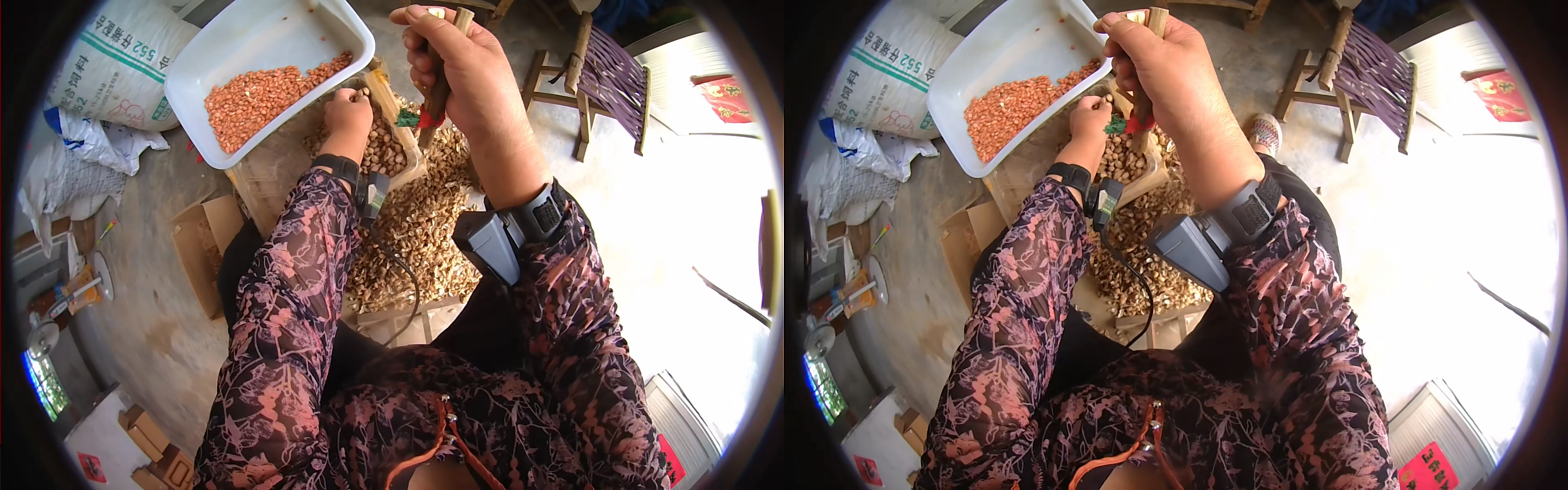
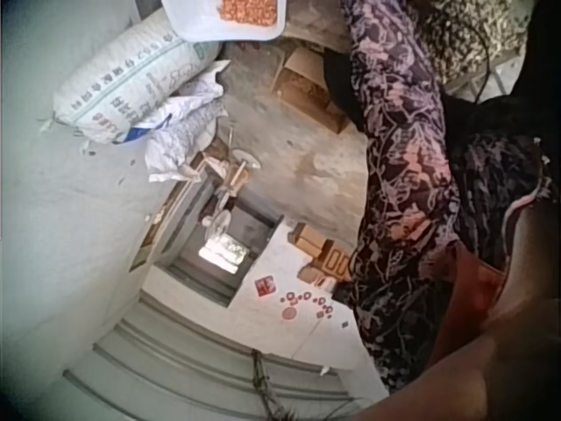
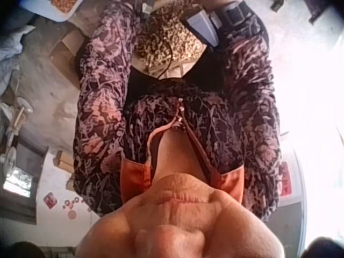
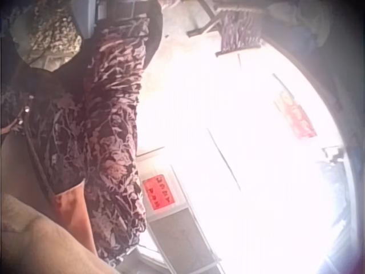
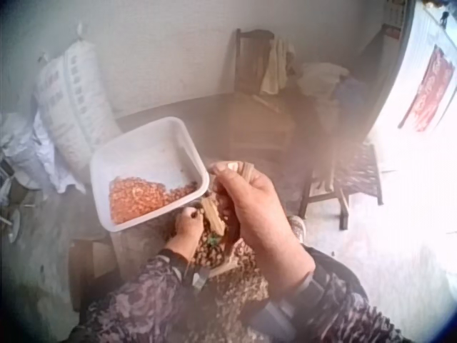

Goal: The person shells peanuts by hand, using a small wooden tool to assist in prying open the shells, and places the shelled peanuts into a white plastic tray while discarding the shells onto a pile on the floor.

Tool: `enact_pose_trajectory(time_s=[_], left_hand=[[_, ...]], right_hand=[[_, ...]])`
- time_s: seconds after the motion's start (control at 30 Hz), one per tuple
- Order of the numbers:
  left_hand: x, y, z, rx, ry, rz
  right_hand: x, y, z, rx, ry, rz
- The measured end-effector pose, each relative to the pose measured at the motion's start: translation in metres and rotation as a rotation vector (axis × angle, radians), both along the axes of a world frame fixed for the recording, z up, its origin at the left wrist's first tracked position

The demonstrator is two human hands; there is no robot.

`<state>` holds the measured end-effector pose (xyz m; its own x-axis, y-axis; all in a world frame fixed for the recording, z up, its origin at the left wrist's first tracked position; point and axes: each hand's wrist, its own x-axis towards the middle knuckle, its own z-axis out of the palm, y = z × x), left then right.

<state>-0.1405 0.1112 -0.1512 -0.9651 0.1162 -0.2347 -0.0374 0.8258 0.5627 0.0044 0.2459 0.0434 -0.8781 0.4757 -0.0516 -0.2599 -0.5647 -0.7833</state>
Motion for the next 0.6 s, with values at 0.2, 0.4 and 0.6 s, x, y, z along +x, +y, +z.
enact_pose_trajectory(time_s=[0.2,0.4,0.6], left_hand=[[0.026,-0.026,0.039,0.436,-0.232,-0.029],[0.049,-0.063,0.114,0.965,-0.777,0.155],[0.080,-0.080,0.160,1.272,-0.918,0.185]], right_hand=[[0.008,-0.001,0.016,0.018,-0.073,0.096],[-0.004,-0.011,0.010,0.029,-0.001,0.072],[-0.009,-0.019,-0.003,0.134,-0.027,0.113]])
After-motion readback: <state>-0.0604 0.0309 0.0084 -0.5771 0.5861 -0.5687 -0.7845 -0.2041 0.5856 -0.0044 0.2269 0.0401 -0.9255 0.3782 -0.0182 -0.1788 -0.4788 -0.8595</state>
